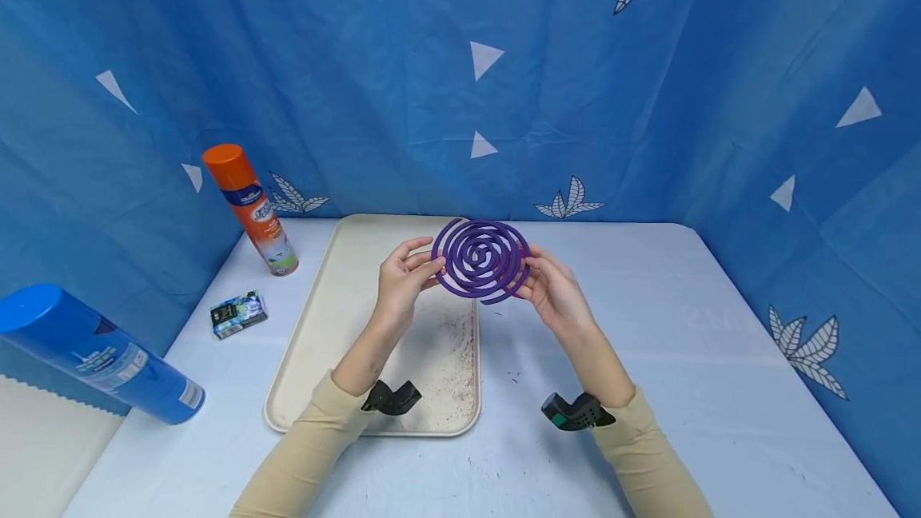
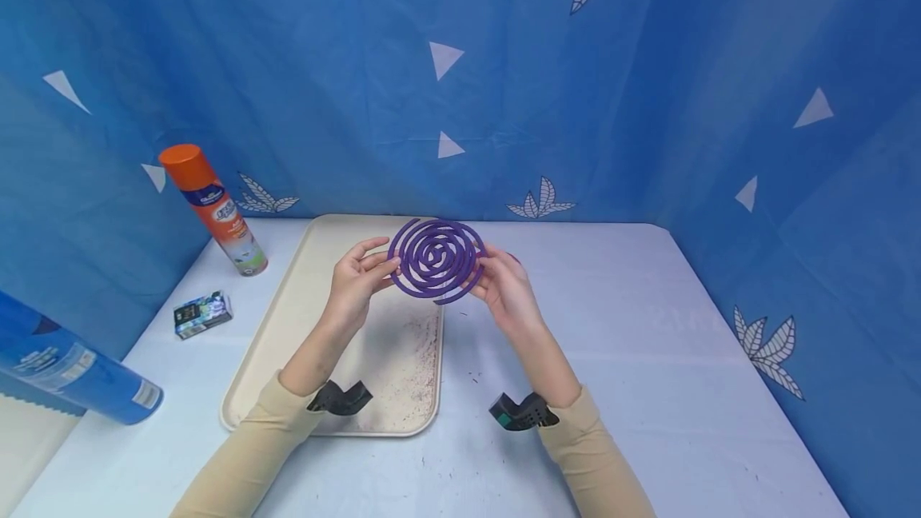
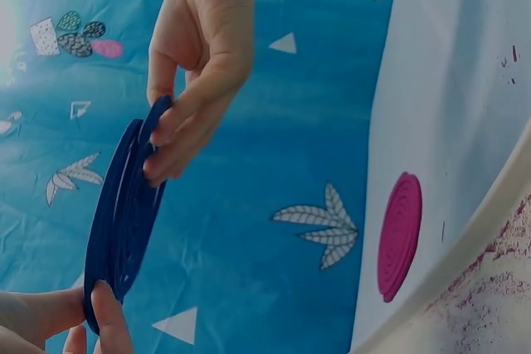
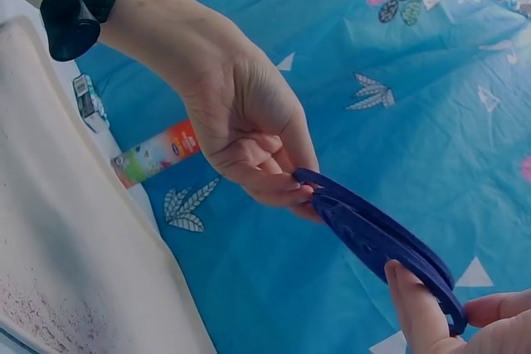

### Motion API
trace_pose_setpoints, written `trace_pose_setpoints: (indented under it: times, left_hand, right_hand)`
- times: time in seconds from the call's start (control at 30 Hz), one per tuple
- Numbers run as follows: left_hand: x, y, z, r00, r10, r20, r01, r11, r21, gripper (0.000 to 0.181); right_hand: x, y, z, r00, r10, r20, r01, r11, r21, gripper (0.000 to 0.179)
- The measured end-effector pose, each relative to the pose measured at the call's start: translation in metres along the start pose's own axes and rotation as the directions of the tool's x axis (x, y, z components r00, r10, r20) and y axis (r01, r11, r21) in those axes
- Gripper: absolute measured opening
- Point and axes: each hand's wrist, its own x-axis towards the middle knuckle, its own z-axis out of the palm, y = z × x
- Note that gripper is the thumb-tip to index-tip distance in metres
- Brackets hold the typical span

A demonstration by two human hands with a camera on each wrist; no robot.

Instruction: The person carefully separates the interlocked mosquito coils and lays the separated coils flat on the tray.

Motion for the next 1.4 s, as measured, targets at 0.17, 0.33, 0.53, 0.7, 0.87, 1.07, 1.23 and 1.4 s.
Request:
trace_pose_setpoints:
  times: [0.17, 0.33, 0.53, 0.7, 0.87, 1.07, 1.23, 1.4]
  left_hand:
    - [0.003, 0.001, -0.004, 1.0, -0.006, -0.025, 0.006, 1.0, -0.004, 0.042]
    - [0.009, 0.002, -0.01, 0.997, 0.006, -0.08, -0.008, 1.0, -0.027, 0.04]
    - [0.022, 0.001, -0.029, 0.984, 0.032, -0.177, -0.043, 0.997, -0.06, 0.041]
    - [0.04, -0.008, -0.049, 0.951, 0.048, -0.306, -0.077, 0.994, -0.083, 0.042]
    - [0.06, -0.026, -0.072, 0.907, 0.038, -0.42, -0.088, 0.991, -0.102, 0.044]
    - [0.073, -0.053, -0.098, 0.868, -0.028, -0.496, -0.037, 0.992, -0.121, 0.046]
    - [0.077, -0.071, -0.107, 0.866, 0.009, -0.501, -0.021, 1.0, -0.019, 0.044]
    - [0.078, -0.081, -0.11, 0.859, 0.03, -0.511, -0.013, 0.999, 0.037, 0.044]
  right_hand:
    - [0.001, -0.001, 0.001, 0.999, -0.027, -0.041, 0.026, 0.999, -0.029, 0.026]
    - [0.001, -0.003, 0.0, 0.993, -0.045, -0.106, 0.042, 0.999, -0.028, 0.039]
    - [0.002, -0.003, -0.003, 0.984, -0.051, -0.172, 0.046, 0.999, -0.028, 0.039]
    - [0.003, -0.001, -0.005, 0.981, -0.05, -0.188, 0.045, 0.999, -0.028, 0.037]
    - [0.005, 0.002, -0.006, 0.979, -0.047, -0.199, 0.042, 0.999, -0.028, 0.037]
    - [0.006, 0.005, -0.007, 0.978, -0.03, -0.208, 0.028, 0.999, -0.017, 0.034]
    - [0.008, 0.009, -0.007, 0.978, -0.032, -0.207, 0.026, 0.999, -0.032, 0.033]
    - [0.013, 0.016, -0.007, 0.979, -0.02, -0.202, 0.007, 0.998, -0.065, 0.035]
